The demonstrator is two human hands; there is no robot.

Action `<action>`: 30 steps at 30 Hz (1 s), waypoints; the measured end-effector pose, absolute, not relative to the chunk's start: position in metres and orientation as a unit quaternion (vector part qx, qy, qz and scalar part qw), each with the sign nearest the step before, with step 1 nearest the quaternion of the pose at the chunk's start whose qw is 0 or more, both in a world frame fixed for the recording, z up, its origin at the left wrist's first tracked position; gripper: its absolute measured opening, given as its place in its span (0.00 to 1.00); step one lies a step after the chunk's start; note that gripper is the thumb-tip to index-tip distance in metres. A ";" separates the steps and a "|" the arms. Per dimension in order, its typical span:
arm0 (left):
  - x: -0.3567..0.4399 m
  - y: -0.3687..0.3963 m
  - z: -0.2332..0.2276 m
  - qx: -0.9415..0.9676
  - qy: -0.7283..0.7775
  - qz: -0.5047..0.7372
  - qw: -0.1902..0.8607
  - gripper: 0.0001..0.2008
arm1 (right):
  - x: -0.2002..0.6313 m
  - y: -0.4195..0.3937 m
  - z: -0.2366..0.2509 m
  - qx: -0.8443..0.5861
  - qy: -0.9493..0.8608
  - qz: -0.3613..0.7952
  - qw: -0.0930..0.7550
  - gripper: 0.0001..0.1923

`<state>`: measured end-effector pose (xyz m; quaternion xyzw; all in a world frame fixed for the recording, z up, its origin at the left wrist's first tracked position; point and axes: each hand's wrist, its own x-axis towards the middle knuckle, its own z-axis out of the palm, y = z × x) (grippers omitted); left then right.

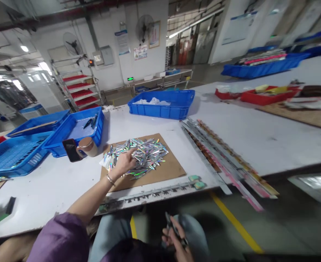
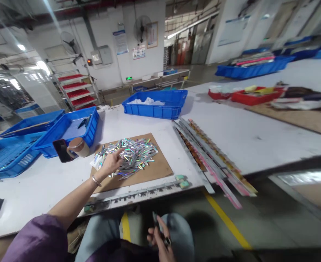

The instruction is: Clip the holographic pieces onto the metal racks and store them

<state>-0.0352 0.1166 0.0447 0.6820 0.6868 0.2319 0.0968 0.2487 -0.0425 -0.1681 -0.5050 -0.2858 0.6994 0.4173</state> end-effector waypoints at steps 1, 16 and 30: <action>-0.028 0.114 0.045 0.649 0.674 0.298 0.189 0.17 | 0.254 -0.039 -0.153 -0.521 -0.296 0.667 0.442 0.41; 0.123 0.134 -0.005 0.649 0.509 0.458 0.331 0.18 | 0.262 0.023 -0.065 -0.495 -0.370 0.537 0.574 0.28; 0.134 0.130 0.000 0.735 0.501 0.365 0.276 0.14 | 0.295 0.051 -0.080 -0.545 -0.558 0.378 0.498 0.19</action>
